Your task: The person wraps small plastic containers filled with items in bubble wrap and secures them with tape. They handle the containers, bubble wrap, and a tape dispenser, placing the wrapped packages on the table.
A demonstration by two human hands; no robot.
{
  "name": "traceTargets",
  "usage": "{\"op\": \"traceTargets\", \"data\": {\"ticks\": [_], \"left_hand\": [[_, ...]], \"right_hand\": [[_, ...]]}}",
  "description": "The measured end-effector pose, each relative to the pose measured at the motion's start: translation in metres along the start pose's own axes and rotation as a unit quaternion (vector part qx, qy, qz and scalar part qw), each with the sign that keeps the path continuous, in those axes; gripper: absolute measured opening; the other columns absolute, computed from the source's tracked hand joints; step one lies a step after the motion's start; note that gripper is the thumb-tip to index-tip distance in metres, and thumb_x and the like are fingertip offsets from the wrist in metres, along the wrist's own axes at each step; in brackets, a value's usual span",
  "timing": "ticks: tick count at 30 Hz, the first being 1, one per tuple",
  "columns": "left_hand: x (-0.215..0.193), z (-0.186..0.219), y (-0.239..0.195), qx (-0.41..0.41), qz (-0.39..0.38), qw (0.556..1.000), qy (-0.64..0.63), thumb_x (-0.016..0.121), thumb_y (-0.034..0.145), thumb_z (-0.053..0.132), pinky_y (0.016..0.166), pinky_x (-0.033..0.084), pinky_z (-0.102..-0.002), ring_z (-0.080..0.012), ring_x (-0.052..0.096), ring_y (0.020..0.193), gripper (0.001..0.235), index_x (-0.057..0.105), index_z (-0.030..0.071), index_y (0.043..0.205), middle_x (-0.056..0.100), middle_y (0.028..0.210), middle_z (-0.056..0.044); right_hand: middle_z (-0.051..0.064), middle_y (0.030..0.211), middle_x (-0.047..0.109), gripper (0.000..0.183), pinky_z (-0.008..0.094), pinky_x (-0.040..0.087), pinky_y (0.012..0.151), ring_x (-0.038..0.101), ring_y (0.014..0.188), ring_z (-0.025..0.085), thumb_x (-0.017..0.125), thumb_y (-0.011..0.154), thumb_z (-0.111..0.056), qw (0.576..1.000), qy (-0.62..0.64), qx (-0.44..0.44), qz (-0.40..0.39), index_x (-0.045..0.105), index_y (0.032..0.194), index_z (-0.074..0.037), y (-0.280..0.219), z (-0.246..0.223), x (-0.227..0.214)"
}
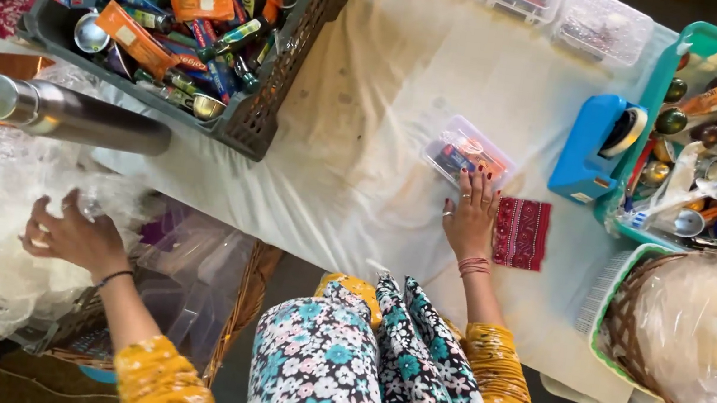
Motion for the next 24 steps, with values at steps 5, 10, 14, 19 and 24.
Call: {"op": "traceTargets", "data": {"ticks": [5, 10, 14, 19, 24], "left_hand": [[0.006, 0.02, -0.042, -0.12, 0.118, 0.904, -0.394, 0.059, 0.116, 0.049, 0.127, 0.02, -0.059, -0.0418, 0.026, 0.153, 0.074, 0.026, -0.003, 0.156, 0.028, 0.162, -0.029], [-0.022, 0.125, -0.118, -0.199, 0.036, 0.745, -0.636, 0.062, 0.087, 0.077, 0.11, 0.047, -0.045, -0.037, 0.058, 0.128, 0.127, 0.007, -0.016, 0.153, 0.035, 0.152, -0.033], [0.054, 0.196, -0.195, 0.03, -0.099, 0.835, -0.54, 0.049, 0.11, 0.024, 0.103, 0.046, -0.043, -0.0286, 0.06, 0.116, 0.038, 0.057, 0.005, 0.142, 0.065, 0.128, -0.017], [-0.042, 0.242, -0.228, 0.204, -0.149, 0.778, -0.576, 0.061, 0.101, 0.025, 0.109, 0.039, -0.051, -0.0422, 0.053, 0.13, 0.051, 0.051, -0.003, 0.142, 0.057, 0.139, -0.027], [-0.085, 0.212, -0.224, 0.367, -0.069, 0.826, -0.423, 0.069, 0.092, 0.047, 0.118, 0.038, -0.052, -0.041, 0.044, 0.14, 0.084, 0.03, 0.008, 0.156, 0.047, 0.149, -0.024]], "right_hand": [[0.014, 0.157, 0.043, 0.077, 0.053, 0.018, 0.126, 0.033, 0.15, 0.033, 0.076, 0.083, -0.022, 1.0, -0.002, 0.021, -0.003, 0.045, 0.152, -0.011, 0.006, -0.006, 0.0], [0.022, 0.15, 0.043, 0.074, 0.055, 0.019, 0.12, 0.035, 0.144, 0.037, 0.081, 0.076, -0.023, 0.995, 0.056, 0.074, 0.036, 0.048, 0.141, -0.007, 0.005, -0.04, 0.0], [0.012, 0.142, 0.055, 0.057, 0.039, 0.049, 0.101, 0.058, 0.124, 0.026, 0.071, 0.094, -0.031, 0.816, 0.54, 0.115, -0.174, 0.049, 0.143, -0.013, 0.0, -0.123, 0.014], [-0.007, 0.128, 0.044, 0.062, 0.033, 0.06, 0.084, 0.062, 0.112, 0.011, 0.07, 0.087, -0.027, 0.559, 0.676, 0.265, -0.4, 0.043, 0.142, -0.034, -0.007, -0.215, 0.005], [-0.001, 0.096, 0.067, 0.036, 0.024, 0.044, 0.067, 0.055, 0.08, 0.007, 0.072, 0.095, -0.018, 0.638, 0.676, 0.193, -0.315, 0.065, 0.127, -0.003, -0.021, -0.192, 0.059]]}}
Point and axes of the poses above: each hand's wrist, its own y-axis towards the middle knuckle, its own x-axis out of the palm, z = x × y, the point moved 5 cm from there along y, towards the middle knuckle
